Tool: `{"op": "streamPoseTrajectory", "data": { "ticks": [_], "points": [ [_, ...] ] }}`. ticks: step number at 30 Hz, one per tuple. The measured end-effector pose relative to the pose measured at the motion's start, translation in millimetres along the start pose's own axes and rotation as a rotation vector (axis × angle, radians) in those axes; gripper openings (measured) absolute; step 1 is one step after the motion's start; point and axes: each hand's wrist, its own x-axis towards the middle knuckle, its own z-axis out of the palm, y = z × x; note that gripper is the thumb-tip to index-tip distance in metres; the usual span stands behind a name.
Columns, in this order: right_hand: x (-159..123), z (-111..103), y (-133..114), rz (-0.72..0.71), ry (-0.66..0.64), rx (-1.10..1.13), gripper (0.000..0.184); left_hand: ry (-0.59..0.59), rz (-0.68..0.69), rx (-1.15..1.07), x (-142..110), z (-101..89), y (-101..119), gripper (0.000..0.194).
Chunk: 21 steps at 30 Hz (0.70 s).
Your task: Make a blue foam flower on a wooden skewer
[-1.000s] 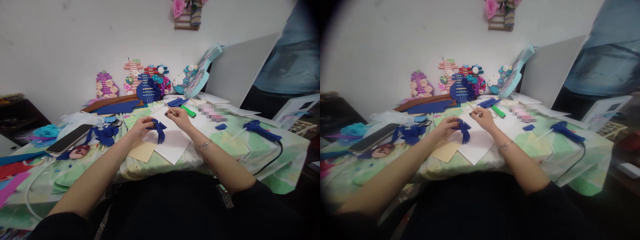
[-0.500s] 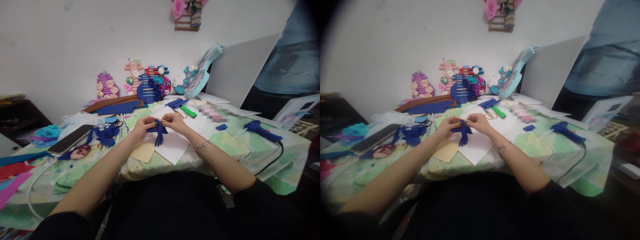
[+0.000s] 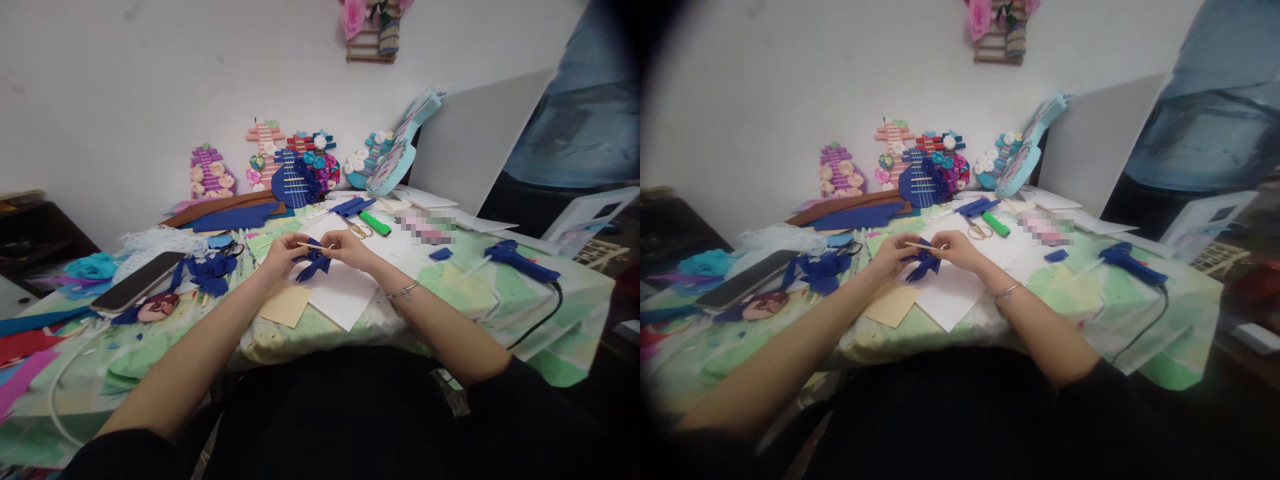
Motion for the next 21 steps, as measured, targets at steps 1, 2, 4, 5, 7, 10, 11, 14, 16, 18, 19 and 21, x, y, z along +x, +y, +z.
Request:
{"op": "streamPoseTrajectory", "data": {
  "ticks": [1,2,4,5,7,10,11,14,16,18,19,21],
  "points": [
    [0.0,-0.5,0.2,0.000,0.012,-0.004,0.022,-0.015,-0.008,-0.010,-0.5,0.7,0.4,0.038],
    [0.0,-1.0,0.5,-0.001,0.026,-0.010,0.022,-0.033,-0.016,-0.022,-1.0,1.4,0.9,0.039],
    [0.2,-2.3,1.4,-0.002,0.054,-0.022,0.020,-0.067,-0.030,-0.045,-2.1,2.7,1.9,0.042],
    [0.2,-2.9,1.9,-0.003,0.066,-0.028,0.020,-0.078,-0.035,-0.049,-2.6,3.2,2.3,0.042],
    [0.4,-4.0,2.8,-0.004,0.084,-0.038,0.018,-0.083,-0.042,-0.036,-3.2,3.7,3.0,0.042],
    [0.5,-5.0,4.1,-0.007,0.098,-0.053,0.019,-0.070,-0.046,-0.001,-2.9,4.2,3.0,0.036],
    [0.6,-5.2,4.6,-0.007,0.103,-0.060,0.019,-0.070,-0.047,0.005,-2.4,4.4,2.8,0.034],
    [0.8,-5.3,6.3,-0.008,0.113,-0.080,0.019,-0.073,-0.044,0.006,-0.7,5.1,1.8,0.031],
    [0.9,-5.1,7.3,-0.011,0.118,-0.092,0.019,-0.077,-0.043,0.005,0.1,5.4,1.6,0.030],
    [1.0,-4.7,8.1,-0.018,0.124,-0.104,0.018,-0.078,-0.042,0.008,0.4,5.2,1.6,0.029],
    [1.2,-4.5,8.4,-0.021,0.126,-0.111,0.018,-0.077,-0.039,0.010,0.5,4.9,1.6,0.030],
    [1.7,-4.0,9.0,-0.027,0.131,-0.127,0.017,-0.071,-0.031,0.011,0.6,4.2,1.1,0.032]
  ]
}}
